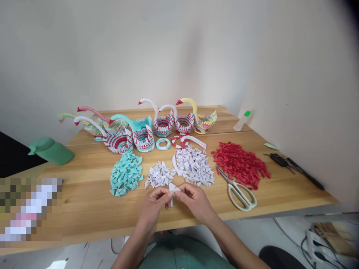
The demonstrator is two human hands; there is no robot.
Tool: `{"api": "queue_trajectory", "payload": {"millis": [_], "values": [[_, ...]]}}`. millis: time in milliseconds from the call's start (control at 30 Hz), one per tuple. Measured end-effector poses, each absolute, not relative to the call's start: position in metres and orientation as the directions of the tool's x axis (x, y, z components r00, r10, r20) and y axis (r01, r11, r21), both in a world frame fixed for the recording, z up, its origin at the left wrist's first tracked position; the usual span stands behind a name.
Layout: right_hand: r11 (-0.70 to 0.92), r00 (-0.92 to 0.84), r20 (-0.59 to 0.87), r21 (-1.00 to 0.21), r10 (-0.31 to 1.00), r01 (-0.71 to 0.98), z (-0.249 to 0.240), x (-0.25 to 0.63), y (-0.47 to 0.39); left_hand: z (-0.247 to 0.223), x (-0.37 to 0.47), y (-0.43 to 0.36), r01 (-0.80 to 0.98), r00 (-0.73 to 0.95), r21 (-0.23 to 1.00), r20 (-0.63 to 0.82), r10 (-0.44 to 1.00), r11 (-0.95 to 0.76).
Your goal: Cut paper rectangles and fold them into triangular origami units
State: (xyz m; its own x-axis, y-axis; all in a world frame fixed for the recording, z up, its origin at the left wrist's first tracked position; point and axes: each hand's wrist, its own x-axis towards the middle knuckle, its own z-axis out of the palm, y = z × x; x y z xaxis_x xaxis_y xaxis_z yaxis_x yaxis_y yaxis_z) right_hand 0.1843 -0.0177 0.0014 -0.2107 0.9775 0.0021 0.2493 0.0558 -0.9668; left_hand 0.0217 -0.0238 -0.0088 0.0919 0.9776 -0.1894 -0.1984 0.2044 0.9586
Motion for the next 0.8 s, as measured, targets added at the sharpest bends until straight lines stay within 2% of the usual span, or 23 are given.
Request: {"api": "queue_trajectory", "payload": {"millis": [133,333,467,600,800], "values": [[0.037,-0.186,-0.007,-0.972,0.983,0.233,-0.001,0.186,-0.020,-0.003,0.026,-0.027,-0.146,0.105,0.966,-0.201,0.974,0.215],[-0.015,-0.246,-0.042,-0.994,0.968,0.111,0.002,0.190,-0.021,-0.005,0.024,-0.030,-0.188,0.109,0.957,-0.205,0.973,0.223],[0.024,-0.267,-0.022,-0.985,0.963,0.169,0.007,0.187,-0.018,-0.008,0.025,-0.034,-0.163,0.116,0.962,-0.203,0.972,0.220],[0.020,-0.201,-0.029,-0.970,0.979,0.241,0.007,0.178,-0.015,-0.007,0.029,-0.038,-0.068,0.108,0.976,-0.198,0.974,0.206],[0.054,-0.235,0.004,-0.977,0.972,0.207,0.008,0.181,-0.009,-0.002,0.024,-0.037,-0.064,0.089,0.975,-0.209,0.974,0.215]]}}
